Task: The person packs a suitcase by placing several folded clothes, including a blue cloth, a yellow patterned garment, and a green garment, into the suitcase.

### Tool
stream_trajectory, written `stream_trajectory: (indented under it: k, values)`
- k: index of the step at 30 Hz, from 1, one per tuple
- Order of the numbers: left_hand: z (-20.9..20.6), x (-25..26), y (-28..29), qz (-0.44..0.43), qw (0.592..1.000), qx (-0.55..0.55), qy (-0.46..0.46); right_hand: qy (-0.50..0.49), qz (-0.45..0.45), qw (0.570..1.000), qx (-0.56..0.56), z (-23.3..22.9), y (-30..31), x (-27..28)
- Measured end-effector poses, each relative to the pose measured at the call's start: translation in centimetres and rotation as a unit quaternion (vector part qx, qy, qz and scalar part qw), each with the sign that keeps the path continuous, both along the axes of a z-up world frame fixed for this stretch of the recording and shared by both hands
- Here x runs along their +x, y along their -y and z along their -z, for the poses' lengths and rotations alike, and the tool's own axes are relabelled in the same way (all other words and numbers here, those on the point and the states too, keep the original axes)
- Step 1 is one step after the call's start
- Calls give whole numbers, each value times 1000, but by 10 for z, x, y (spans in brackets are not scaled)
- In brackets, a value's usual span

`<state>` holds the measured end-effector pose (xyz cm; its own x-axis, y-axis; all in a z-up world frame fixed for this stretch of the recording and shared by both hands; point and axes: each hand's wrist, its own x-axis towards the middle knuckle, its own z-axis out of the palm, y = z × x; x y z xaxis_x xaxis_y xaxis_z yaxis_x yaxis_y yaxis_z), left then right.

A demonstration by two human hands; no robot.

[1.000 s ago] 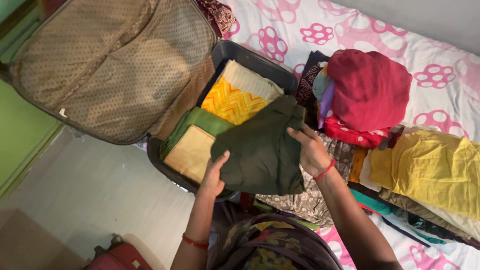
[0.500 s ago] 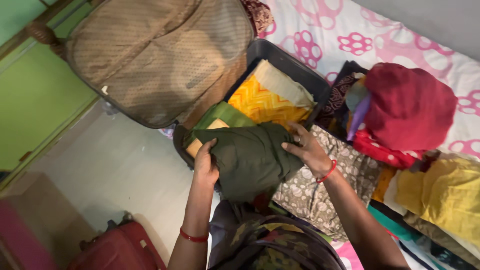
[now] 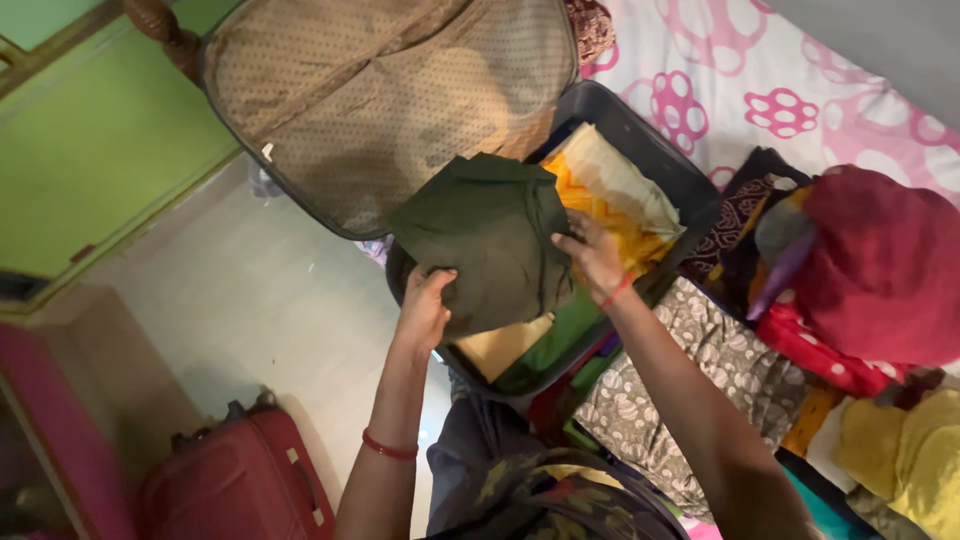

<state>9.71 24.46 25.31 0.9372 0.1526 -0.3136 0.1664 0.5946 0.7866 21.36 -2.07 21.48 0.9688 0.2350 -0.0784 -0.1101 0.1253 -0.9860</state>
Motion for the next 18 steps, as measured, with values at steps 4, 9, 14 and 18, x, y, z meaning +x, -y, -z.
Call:
stream_trajectory:
  k: [4, 9, 14, 18]
  values:
    - [18, 5, -31, -60, 997, 29, -39, 27, -19, 998, 45, 7, -42, 18]
    - [21, -18, -37, -102, 994, -15, 46, 41, -29, 995, 92, -1, -61, 10]
    - [72, -60, -4, -117, 988, -83, -49, 40, -29, 999, -3, 78, -28, -14]
    - [177, -80, 27, -64, 972, -37, -225, -71, -78, 963, -249, 186, -5, -26]
